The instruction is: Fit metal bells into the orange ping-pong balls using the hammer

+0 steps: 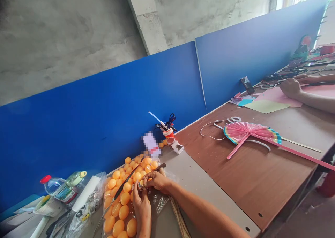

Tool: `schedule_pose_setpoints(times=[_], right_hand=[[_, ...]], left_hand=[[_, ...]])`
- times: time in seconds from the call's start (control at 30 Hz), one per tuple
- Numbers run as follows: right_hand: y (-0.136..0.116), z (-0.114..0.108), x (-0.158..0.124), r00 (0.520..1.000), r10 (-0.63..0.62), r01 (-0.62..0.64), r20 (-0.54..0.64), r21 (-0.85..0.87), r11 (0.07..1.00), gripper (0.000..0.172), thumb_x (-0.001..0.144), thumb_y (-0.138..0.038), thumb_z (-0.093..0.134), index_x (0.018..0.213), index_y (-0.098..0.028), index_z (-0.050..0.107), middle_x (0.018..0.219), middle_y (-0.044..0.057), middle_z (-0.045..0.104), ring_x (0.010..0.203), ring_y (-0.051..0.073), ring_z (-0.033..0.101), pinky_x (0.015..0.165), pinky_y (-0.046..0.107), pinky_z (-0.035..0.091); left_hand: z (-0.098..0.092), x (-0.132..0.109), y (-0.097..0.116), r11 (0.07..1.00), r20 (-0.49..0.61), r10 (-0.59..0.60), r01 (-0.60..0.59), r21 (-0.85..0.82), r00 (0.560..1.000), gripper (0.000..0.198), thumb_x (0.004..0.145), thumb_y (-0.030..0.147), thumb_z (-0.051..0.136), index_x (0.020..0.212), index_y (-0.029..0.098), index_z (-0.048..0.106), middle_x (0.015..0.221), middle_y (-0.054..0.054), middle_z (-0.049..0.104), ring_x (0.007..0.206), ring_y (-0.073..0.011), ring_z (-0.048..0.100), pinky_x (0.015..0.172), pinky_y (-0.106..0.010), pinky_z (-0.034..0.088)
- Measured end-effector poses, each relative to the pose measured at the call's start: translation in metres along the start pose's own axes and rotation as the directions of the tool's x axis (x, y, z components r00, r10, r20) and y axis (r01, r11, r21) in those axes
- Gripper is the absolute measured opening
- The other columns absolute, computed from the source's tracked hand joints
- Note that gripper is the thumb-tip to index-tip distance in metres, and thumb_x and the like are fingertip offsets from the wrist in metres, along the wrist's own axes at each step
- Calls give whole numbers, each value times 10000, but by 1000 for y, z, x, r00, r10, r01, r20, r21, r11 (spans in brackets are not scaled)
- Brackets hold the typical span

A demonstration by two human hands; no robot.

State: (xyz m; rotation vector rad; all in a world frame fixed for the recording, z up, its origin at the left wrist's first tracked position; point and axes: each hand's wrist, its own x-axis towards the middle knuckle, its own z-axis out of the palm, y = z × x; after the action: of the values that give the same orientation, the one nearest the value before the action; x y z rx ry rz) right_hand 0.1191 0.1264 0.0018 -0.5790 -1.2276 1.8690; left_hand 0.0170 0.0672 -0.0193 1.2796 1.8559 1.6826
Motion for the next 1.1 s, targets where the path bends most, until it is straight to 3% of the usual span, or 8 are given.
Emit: schedule_pose_setpoints(times=[0.3, 0.53, 0.8, 1.1], right_hand=[[-1, -1, 0, 999, 31, -32, -31, -19, 999, 211, 594, -283, 759, 633, -160, 592, 573, -38, 584, 490, 74, 471, 535, 214, 362], [-4, 0, -2, 999, 27, -27, -23, 3, 1000, 158, 571, -255, 729, 615, -162, 610, 569, -38, 573, 503, 84, 458, 533, 224, 339], [0, -1, -1, 1000, 28, -28, 4, -4, 1000, 141, 585, -254, 724, 609, -174, 610, 587, -38, 601, 516, 84, 474, 544, 218, 347], [-3, 1, -2, 1000, 6, -5, -20, 4, 1000, 47, 574, -158, 644, 587, -160, 599, 583, -33, 582, 508, 80, 457, 541, 227, 356]], left_hand=[[1, -3, 3, 999, 43, -40, 39, 38, 998, 421, 835, 340, 534, 1222, 185, 594, 1287, -173, 628, 1155, -299, 620, 968, -411, 506], [2, -5, 4, 1000, 30, 17, -17, -7, 999, 418, 832, 317, 557, 1230, 193, 588, 1281, -158, 636, 1221, -276, 581, 1029, -395, 466], [2, -5, 4, 998, 55, 2, -5, 60, 998, 443, 847, 334, 478, 1245, 162, 568, 1336, -190, 577, 1242, -319, 550, 1050, -461, 438], [3, -5, 1, 999, 43, 32, -33, 5, 999, 443, 825, 312, 502, 1237, 165, 572, 1347, -180, 567, 1289, -336, 504, 1071, -488, 407]])
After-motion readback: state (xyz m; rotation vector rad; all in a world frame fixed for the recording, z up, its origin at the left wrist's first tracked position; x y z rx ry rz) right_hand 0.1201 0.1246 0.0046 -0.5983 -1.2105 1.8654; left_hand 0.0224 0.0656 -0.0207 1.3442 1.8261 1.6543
